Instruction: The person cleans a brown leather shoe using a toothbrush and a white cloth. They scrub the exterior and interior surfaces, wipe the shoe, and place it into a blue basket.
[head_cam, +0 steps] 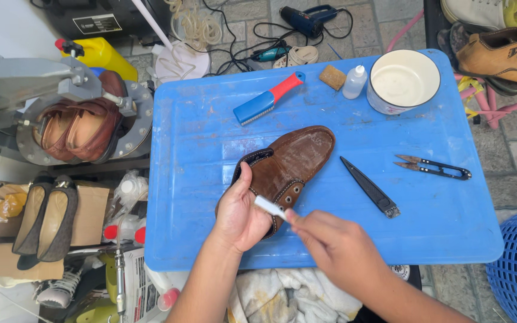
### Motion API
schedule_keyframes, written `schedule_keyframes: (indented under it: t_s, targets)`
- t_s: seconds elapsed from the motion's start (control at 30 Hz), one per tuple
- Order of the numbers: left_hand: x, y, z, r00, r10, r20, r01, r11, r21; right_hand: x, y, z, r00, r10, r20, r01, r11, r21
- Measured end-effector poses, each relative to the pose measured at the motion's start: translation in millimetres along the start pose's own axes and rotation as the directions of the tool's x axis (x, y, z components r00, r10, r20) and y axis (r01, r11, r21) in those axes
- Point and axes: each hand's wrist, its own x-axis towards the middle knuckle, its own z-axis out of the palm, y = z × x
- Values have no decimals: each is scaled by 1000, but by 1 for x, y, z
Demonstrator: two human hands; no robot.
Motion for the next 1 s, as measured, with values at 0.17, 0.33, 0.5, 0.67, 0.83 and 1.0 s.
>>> schedule_keyframes:
  t_s: [0.17, 0.33, 0.5, 0.67, 0.83, 1.0]
  targets:
    - [0, -2, 2, 1000, -4, 30, 5, 1000, -27, 11, 11, -8, 994, -7, -109, -15, 979, -202]
    - [-5, -10, 0, 999, -31, -17, 32, 998, 54, 18, 8, -9, 994, -5, -113, -11, 990, -142]
    - [-8, -9, -8, 992, -29, 122, 12, 990, 142, 16, 0, -9, 999, 1, -44, -4, 998, -62]
    - [-11, -5, 3, 992, -81, 95, 65, 985, 161, 28, 10, -15, 991, -2, -135, -24, 983, -184]
    - [-11, 2, 11, 995, -46, 87, 32, 987, 157, 18, 16, -16, 992, -4, -128, -9, 995, -98]
    - [-11, 12, 15, 989, -37, 143, 22, 994, 103, 29, 31, -39, 950, 158, -270, -270, 849, -453]
